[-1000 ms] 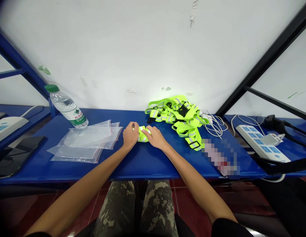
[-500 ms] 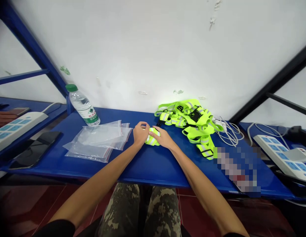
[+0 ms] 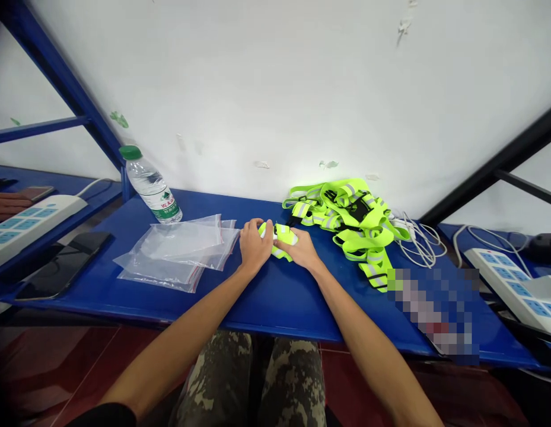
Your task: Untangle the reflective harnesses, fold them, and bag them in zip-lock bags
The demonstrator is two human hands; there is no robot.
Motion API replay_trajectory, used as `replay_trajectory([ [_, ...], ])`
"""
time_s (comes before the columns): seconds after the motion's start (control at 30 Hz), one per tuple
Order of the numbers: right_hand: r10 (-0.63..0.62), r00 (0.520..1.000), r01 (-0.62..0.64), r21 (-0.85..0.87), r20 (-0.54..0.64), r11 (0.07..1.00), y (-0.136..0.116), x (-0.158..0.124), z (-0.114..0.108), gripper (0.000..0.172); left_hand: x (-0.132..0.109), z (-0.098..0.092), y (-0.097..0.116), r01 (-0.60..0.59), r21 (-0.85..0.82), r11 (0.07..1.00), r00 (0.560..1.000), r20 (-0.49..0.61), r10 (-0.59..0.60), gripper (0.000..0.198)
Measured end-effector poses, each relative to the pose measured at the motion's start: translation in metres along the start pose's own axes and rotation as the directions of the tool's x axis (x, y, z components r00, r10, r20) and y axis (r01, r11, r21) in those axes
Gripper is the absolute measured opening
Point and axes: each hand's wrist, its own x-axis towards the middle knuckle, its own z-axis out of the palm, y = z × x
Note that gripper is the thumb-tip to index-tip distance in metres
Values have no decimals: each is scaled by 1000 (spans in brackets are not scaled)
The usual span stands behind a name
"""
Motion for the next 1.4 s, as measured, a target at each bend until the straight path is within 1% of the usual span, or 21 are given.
replay_trajectory([
  [0.1, -3, 1000, 5, 54, -25, 999, 2, 1, 2, 41, 1, -1, -1, 120, -123, 985, 990, 86, -110, 37],
  [0.23, -1, 1000, 0, 99, 9, 995, 3, -1, 5, 42, 3, 2, -4, 182, -257, 949, 982, 95, -162, 31],
  [0.33, 24, 1000, -27, 174, 21, 984, 2, -2, 4, 46, 3, 8, -5, 192, -328, 925, 981, 76, -176, 27],
  [0.43, 63, 997, -76, 310, 52, 948, -1, -3, 4, 54, 3, 13, -5, 190, -384, 904, 982, 59, -181, 20],
  [0.5, 101, 992, -123, 401, 74, 908, -3, -3, 6, 56, 3, 15, -5, 161, -422, 892, 986, 24, -166, 18],
  [0.6, 152, 987, -154, 477, 43, 865, -4, -3, 9, 56, 0, 15, -3, 88, -441, 893, 994, -21, -108, 18],
  [0.7, 189, 982, -165, 491, 2, 855, -4, -4, 11, 56, -4, 11, 0, 54, -378, 924, 998, 5, -56, 23],
  [0.77, 205, 979, -175, 487, -9, 856, -5, -4, 10, 55, -5, 4, 3, 18, -294, 956, 999, 36, -8, 32],
  [0.83, 221, 975, -182, 478, -27, 859, -6, -4, 9, 55, -3, -7, 7, -117, -171, 978, 991, 39, 125, 40],
  [0.9, 240, 970, -192, 467, -44, 863, -6, -4, 7, 56, 4, -22, 9, -261, 13, 965, 965, 9, 261, 42],
  [0.93, 249, 967, -198, 461, -51, 865, -6, -3, 6, 55, 8, -30, 9, -285, 121, 951, 958, -7, 288, 41],
  [0.97, 256, 965, -203, 457, -57, 866, -5, -3, 6, 55, 12, -38, 7, -252, 233, 939, 964, -25, 265, 41],
  [1.03, 263, 963, -210, 451, -59, 867, -5, -4, 5, 54, 19, -50, -2, -98, 399, 912, 992, -29, 120, 44],
  [1.07, 264, 963, -210, 449, -58, 868, -6, -4, 5, 53, 21, -52, -8, -35, 445, 895, 999, 4, 37, 49],
  [1.1, 262, 963, -209, 448, -58, 869, -6, -4, 4, 52, 22, -52, -14, -10, 472, 882, 998, 57, -19, 55],
  [1.13, 258, 965, -206, 448, -57, 870, -6, -5, 4, 52, 22, -51, -20, -22, 479, 878, 993, 116, -39, 61],
  [1.17, 253, 965, -200, 448, -62, 871, -7, -5, 3, 51, 22, -47, -25, -68, 465, 883, 984, 176, -17, 65],
  [1.23, 250, 965, -189, 451, -79, 872, -7, -6, 0, 50, 20, -38, -31, -209, 384, 899, 958, 266, 109, 69],
  [1.3, 256, 962, -186, 456, -97, 870, -7, -6, -5, 50, 20, -29, -31, -311, 276, 909, 924, 313, 222, 69],
  [1.33, 261, 960, -186, 459, -104, 869, -6, -6, -8, 50, 22, -25, -29, -334, 229, 914, 911, 328, 251, 68],
  [1.4, 264, 957, -181, 468, -117, 865, -4, -5, -16, 52, 28, -19, -23, -326, 152, 933, 903, 341, 260, 64],
])
